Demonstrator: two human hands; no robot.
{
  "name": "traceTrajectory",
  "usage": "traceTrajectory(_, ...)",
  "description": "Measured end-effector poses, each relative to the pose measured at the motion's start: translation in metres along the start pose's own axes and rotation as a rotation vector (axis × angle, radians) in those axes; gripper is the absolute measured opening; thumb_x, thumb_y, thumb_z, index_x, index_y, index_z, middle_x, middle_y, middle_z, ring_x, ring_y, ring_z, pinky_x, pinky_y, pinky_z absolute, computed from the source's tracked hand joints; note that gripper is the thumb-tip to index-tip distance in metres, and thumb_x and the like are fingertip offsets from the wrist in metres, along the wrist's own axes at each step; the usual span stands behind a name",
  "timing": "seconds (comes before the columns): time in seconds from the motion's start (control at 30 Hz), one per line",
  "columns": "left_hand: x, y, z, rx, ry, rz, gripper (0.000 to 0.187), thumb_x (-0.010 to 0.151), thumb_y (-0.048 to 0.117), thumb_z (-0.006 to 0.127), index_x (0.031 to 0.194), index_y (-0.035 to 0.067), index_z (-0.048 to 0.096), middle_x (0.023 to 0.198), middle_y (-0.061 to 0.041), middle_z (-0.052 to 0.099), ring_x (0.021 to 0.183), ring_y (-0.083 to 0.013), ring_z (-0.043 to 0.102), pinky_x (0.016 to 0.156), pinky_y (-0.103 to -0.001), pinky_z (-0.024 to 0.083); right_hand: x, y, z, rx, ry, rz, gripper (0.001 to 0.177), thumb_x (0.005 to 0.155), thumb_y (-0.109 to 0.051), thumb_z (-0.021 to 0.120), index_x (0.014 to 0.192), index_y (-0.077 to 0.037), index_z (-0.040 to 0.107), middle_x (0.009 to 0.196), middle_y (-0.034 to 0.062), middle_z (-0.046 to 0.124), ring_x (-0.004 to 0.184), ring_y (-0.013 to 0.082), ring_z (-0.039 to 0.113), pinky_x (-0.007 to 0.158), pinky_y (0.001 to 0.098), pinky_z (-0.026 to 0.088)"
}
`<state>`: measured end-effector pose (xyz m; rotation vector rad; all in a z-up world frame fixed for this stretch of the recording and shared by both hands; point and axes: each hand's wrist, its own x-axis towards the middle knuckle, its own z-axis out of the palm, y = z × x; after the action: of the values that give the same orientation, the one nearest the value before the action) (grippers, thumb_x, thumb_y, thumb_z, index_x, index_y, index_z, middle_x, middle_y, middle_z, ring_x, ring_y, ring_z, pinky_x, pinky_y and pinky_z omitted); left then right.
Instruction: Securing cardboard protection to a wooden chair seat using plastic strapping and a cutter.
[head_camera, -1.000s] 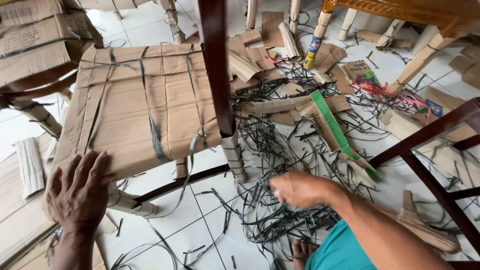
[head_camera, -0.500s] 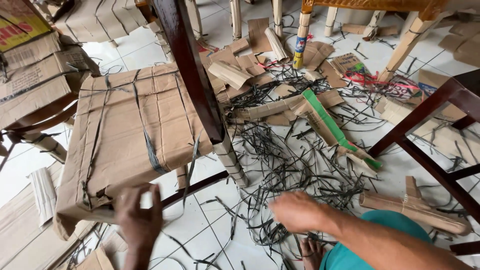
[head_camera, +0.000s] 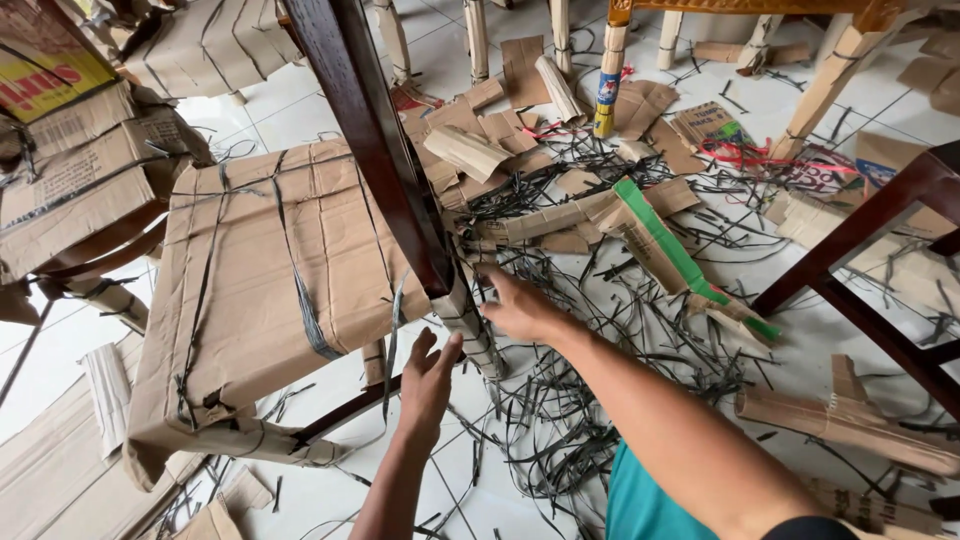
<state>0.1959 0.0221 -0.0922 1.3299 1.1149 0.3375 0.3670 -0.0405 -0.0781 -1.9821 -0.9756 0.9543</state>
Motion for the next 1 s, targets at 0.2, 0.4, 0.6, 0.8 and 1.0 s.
traceTrajectory(0.2,0.002,0.018,0.024,0.049,-0.028,0.157,0.104,0.091,0.059,0.070,0.159,-0.004,0.025,0.161,-0.030,0.033,0.150,-0.0473,0.032,0.120,-0.065,0.029,0.034,0.027,0.036,0.056,-0.115,-0.209,0.053,0.097,-0.013,0.052,0.146,0.004,0.041,0.138,0.0371,0.055,0.129,0.0550,0.054,0.100,0.0607,0.049)
traceTrajectory(0.4,0.068,-0.019,0.019,0.119,0.030,0.183,0.062,0.091,0.066,0.068,0.102,0.006,0.060,0.080,-0.017,0.062,0.078,-0.0282,0.060,0.067,-0.040,0.048,0.035,0.018,0.044,0.033,-0.001,-0.248,0.049,0.097,-0.021,0.049,0.143,-0.006,0.047,0.121,0.0331,0.067,0.115,0.0528,0.064,0.093,0.0621,0.052)
traceTrajectory(0.6,0.036,-0.032,0.018,0.178,0.120,0.201,0.064,0.095,0.072,0.056,0.108,0.010,0.059,0.101,-0.019,0.075,0.089,-0.0308,0.073,0.079,-0.045,0.058,0.030,0.036,0.079,-0.052,0.105,-0.377,0.043,0.089,-0.010,0.051,0.132,-0.003,0.057,0.106,0.0286,0.072,0.101,0.0497,0.070,0.081,0.0553,0.059)
traceTrajectory(0.8,-0.017,-0.069,0.009,-0.015,0.364,0.126,0.061,0.083,0.060,0.057,0.111,0.006,0.055,0.093,-0.014,0.074,0.081,-0.0260,0.068,0.071,-0.041,0.054,-0.001,0.074,0.140,-0.116,0.141,-0.425,0.041,0.110,-0.029,0.037,0.096,-0.006,0.068,0.073,0.0071,0.074,0.048,0.0142,0.066,0.035,0.0251,0.055)
traceTrajectory(1.0,-0.071,-0.115,-0.035,-0.028,0.434,0.109,0.058,0.089,0.042,0.050,0.137,0.011,0.051,0.114,-0.018,0.075,0.094,-0.0303,0.069,0.076,-0.045,0.053,-0.084,0.033,0.163,-0.096,-0.077,-0.656,0.024,0.099,-0.011,0.051,0.082,-0.001,0.064,0.061,0.0119,0.066,0.041,0.0201,0.059,0.036,0.0347,0.050)
